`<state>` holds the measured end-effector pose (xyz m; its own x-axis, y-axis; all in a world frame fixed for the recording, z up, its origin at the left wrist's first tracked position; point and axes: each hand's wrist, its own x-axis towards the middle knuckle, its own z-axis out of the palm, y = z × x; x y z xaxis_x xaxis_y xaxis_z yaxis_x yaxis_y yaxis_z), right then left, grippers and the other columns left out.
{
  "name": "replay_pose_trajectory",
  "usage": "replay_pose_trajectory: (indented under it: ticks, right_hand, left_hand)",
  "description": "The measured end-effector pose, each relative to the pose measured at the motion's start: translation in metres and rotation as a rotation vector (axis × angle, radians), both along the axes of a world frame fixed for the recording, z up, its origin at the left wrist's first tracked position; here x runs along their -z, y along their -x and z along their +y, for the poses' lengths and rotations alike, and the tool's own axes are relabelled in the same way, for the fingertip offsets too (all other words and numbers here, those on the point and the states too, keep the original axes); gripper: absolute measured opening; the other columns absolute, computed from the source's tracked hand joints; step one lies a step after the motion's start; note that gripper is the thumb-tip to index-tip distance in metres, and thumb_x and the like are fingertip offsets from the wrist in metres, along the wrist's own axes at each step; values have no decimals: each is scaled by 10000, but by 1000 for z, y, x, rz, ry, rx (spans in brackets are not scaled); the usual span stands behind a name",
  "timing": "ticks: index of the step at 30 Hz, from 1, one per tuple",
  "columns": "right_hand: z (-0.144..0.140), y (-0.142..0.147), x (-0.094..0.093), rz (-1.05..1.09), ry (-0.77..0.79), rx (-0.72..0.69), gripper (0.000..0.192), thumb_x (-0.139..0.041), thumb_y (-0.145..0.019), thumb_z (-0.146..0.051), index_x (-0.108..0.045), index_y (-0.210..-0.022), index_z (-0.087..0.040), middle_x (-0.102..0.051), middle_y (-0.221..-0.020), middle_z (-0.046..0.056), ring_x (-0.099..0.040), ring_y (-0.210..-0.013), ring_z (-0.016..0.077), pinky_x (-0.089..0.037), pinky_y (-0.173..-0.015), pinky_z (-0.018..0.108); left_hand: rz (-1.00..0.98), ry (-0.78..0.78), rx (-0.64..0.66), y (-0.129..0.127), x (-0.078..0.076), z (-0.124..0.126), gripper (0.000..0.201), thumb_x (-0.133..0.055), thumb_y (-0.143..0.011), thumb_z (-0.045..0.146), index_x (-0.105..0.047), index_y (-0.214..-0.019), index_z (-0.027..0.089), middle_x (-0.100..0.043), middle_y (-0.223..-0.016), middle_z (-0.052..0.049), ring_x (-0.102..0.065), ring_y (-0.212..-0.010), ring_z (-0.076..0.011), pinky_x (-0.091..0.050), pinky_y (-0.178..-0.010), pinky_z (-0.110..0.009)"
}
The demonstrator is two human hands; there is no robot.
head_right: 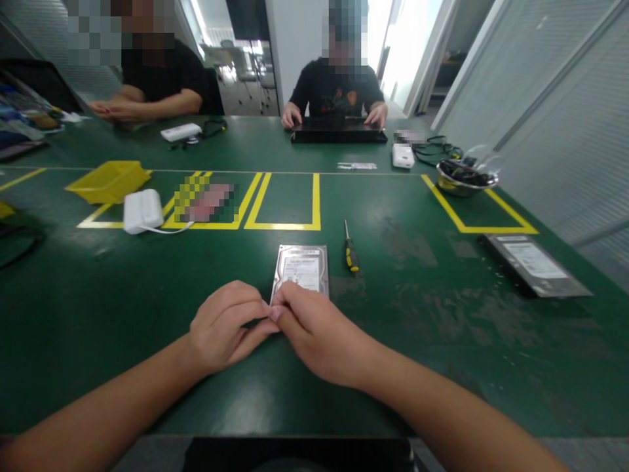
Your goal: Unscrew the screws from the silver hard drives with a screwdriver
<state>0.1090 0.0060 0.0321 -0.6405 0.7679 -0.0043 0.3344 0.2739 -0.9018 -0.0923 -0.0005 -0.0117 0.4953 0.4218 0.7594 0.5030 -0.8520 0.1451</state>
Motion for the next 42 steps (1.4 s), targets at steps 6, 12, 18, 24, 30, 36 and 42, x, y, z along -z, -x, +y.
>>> replay_pose_trajectory:
  ticks: [6, 12, 18, 24, 30, 36, 42]
  right_hand:
    - [0, -2, 3, 91, 69, 53, 184, -426, -990, -300, -484, -843, -206, -476, -789, -17, -451, -761, 131, -378, -702, 291]
    - [-2, -10, 2, 161, 209, 95, 137, -460, -975, -276, -521, -887, -190, -480, -782, -22, -445, -724, 113, -367, -672, 273]
    - [-4, -20, 8, 499, 664, 51, 191, -572, -925, -274, -594, -1082, -169, -512, -865, -16, -402, -620, 54, -301, -568, 229]
    - [-6, -24, 5, 579, 707, -17, 340, -650, -859, -255, -586, -1189, -204, -477, -827, -34, -388, -616, 53, -283, -552, 224]
    - [10, -43, -5, -71, -113, 123, 126, -582, -906, -280, -646, -901, -171, -522, -739, -23, -447, -665, 95, -346, -621, 260]
    - [36, -73, -8, -381, -445, -28, 216, -673, -862, -318, -676, -1024, -177, -606, -958, 38, -547, -850, 144, -420, -769, 277]
    - [48, -84, -8, -453, -448, -105, 377, -750, -799, -383, -673, -1115, -192, -605, -1012, 52, -564, -927, 178, -442, -836, 301]
  left_hand:
    - [-46, 45, 15, -5, -3, -1, 249, -681, -859, 105, -600, -1077, 196, -683, -918, -29, -647, -832, -149, -574, -758, -297]
    - [-22, 6, 29, -8, -7, 1, 226, -683, -844, 52, -658, -1058, 122, -711, -951, -75, -660, -873, -174, -565, -747, -318]
    - [137, -229, -22, -1, -14, 5, 323, -714, -828, 74, -664, -1147, 60, -735, -991, -137, -673, -907, -240, -555, -719, -372]
    - [125, -245, -109, 0, -6, 9, 363, -742, -772, 45, -657, -1125, 60, -716, -992, -149, -660, -888, -255, -544, -737, -397]
    - [-20, 65, -125, -11, -3, 10, 163, -658, -822, 49, -631, -969, 113, -657, -877, -79, -603, -805, -170, -523, -731, -311]
    - [-34, 267, -62, -17, -9, 9, 88, -587, -883, 80, -635, -939, 128, -662, -873, -46, -617, -820, -132, -500, -767, -254]
    - [8, 401, 14, -16, -9, 11, 90, -561, -929, 126, -643, -965, 138, -670, -888, -34, -620, -825, -118, -479, -758, -229]
